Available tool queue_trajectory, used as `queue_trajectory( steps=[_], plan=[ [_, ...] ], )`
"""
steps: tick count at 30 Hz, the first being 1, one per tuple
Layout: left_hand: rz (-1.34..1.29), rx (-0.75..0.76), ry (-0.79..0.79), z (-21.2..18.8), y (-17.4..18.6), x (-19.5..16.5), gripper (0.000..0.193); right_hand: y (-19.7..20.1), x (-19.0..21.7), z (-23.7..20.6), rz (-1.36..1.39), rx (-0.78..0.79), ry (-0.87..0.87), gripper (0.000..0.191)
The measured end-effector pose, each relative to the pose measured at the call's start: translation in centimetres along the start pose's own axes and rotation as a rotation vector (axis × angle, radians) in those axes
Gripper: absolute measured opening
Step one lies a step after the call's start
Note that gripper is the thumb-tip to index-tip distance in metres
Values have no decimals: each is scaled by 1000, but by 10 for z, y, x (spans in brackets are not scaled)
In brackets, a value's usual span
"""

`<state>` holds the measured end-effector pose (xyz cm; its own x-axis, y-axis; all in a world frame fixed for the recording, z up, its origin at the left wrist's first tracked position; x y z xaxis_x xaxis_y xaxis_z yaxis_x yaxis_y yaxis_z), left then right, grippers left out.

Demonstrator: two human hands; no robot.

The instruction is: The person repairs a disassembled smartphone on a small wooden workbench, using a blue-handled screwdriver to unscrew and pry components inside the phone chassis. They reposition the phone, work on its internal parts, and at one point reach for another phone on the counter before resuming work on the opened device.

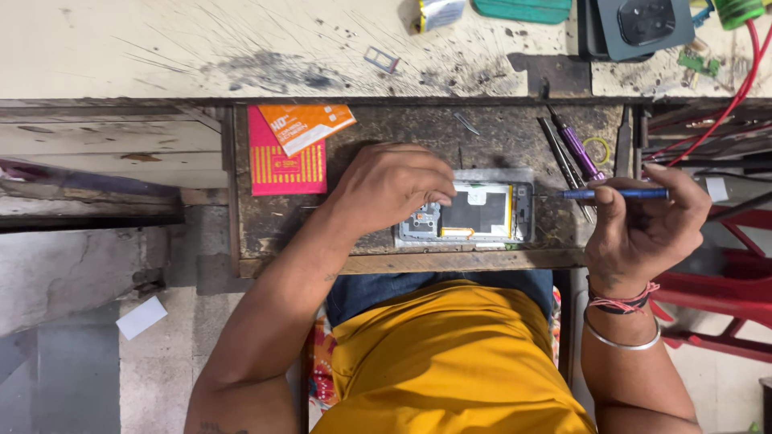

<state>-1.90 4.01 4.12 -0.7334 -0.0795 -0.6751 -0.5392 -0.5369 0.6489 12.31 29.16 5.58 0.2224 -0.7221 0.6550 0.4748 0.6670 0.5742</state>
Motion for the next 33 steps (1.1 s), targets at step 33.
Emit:
queue_trajectory(
  steps=[33],
  plan=[
    [-9, 129, 94, 4, -9, 6, 13, -17, 33, 31, -87, 287, 64, 51]
  ],
)
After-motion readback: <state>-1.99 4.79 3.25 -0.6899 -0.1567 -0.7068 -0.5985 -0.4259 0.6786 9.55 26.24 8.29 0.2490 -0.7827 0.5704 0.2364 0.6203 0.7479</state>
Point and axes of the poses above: each hand's wrist, its own z-axis towards the middle knuckle, its own y-axis out of the back of the hand, x = y × z, the point moved 8 cm from there along z, towards the middle knuckle, and after that the axes turned 13 degrees about x, right-handed, at the moved point
